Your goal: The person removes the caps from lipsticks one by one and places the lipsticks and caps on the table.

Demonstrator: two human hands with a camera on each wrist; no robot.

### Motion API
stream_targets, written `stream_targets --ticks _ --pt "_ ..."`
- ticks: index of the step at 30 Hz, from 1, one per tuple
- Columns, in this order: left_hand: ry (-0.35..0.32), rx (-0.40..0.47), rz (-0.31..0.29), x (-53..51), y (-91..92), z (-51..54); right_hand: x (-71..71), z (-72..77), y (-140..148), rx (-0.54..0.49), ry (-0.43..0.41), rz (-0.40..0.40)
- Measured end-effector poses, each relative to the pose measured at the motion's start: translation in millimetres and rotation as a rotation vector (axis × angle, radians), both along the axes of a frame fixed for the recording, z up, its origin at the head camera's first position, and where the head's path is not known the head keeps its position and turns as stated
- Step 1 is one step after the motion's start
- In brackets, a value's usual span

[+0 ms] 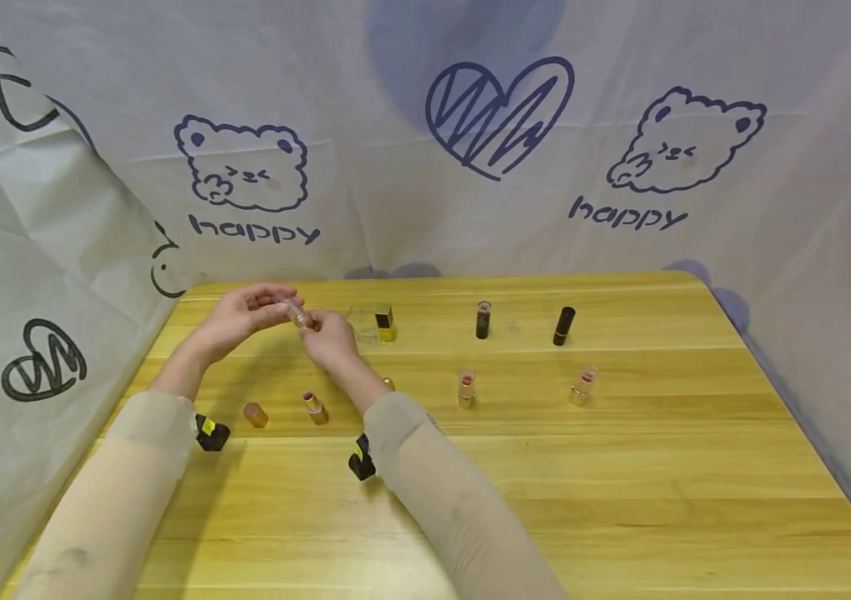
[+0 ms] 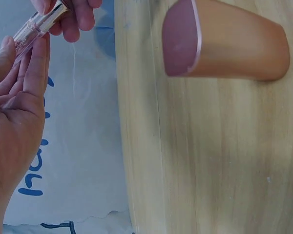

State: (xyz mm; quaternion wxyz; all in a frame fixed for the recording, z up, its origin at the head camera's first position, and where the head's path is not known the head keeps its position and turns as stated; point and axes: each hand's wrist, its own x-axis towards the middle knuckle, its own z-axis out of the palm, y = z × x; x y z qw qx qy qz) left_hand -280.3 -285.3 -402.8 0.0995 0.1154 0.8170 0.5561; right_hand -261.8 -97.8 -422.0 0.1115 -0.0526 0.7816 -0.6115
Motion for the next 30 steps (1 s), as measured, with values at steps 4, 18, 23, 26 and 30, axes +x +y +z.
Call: stream_targets --ticks 4,18,23,26,30 --pt "-0.017 0.022 0.0 1.3 -0.8 1.1 1.5 -0.1 0.0 -0.001 0.004 0.006" --pt "-0.033 0.052 -0.012 0.4 -2.3 6.0 7.0 6.7 0.9 0.025 0.01 0.033" --pt "-0.03 0.048 -0.025 0.0 -3.4 6.3 7.4 6.2 0.4 0.053 0.036 0.037" --pt "-0.026 0.047 -0.025 -0.2 -3.7 7.1 7.4 6.2 0.0 0.059 0.046 0.035" --pt "-0.018 0.041 -0.018 -0.7 -4.1 7.9 7.4 7.3 -0.5 0.063 0.05 0.032"
